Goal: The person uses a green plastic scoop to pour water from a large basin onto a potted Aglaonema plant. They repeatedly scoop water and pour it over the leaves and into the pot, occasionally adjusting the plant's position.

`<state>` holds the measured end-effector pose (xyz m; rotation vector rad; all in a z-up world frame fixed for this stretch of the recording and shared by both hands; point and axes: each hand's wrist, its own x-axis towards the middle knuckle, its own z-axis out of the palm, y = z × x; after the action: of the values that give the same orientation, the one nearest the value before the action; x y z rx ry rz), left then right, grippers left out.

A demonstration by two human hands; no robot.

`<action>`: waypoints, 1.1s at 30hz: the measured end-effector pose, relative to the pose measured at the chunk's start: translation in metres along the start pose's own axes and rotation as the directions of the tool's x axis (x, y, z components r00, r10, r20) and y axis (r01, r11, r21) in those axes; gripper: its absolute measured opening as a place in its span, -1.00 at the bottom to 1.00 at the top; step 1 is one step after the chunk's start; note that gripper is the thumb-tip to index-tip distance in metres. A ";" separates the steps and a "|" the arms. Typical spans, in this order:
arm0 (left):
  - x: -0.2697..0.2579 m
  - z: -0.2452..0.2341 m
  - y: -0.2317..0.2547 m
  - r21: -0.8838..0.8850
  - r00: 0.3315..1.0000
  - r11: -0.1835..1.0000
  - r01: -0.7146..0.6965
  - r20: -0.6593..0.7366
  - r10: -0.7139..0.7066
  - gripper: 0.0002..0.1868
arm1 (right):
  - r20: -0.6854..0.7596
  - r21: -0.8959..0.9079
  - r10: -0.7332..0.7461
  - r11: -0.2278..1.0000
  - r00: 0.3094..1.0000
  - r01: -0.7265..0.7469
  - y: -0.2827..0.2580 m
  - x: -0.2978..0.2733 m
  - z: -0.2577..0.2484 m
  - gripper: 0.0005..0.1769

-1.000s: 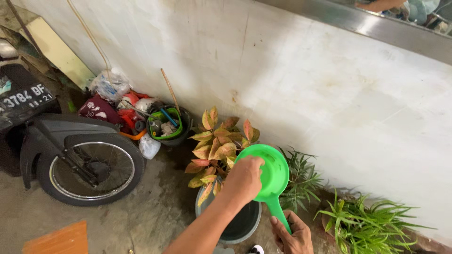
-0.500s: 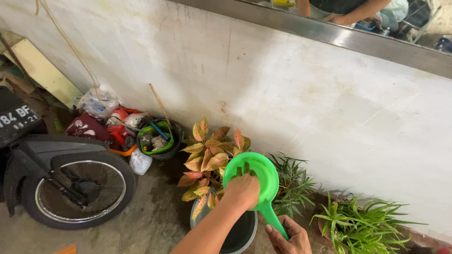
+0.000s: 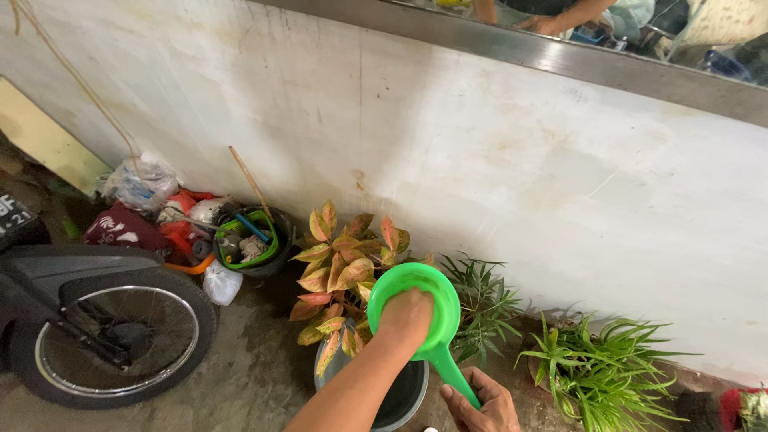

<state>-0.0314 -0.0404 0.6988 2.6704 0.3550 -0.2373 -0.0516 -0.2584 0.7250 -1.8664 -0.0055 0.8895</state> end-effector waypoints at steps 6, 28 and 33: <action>0.029 0.039 -0.026 0.224 0.982 0.961 -0.160 -0.063 0.178 -0.76 | -0.001 0.058 -0.046 0.997 0.999 0.046 0.016 0.001 0.008 -0.67; -0.078 -0.053 -0.001 -0.462 0.876 0.835 -0.300 -0.480 0.050 -0.91 | -0.108 0.079 -0.002 0.997 0.994 0.011 0.007 0.012 0.015 -0.68; -0.093 -0.053 -0.011 -0.643 0.926 0.762 -0.075 -0.329 -0.186 -0.78 | -0.157 0.162 -0.026 0.986 0.987 0.052 0.010 0.022 0.010 -0.69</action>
<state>-0.1172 -0.0273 0.7626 1.9899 0.5248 0.3429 -0.0454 -0.2466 0.7023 -1.7688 0.1233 0.6948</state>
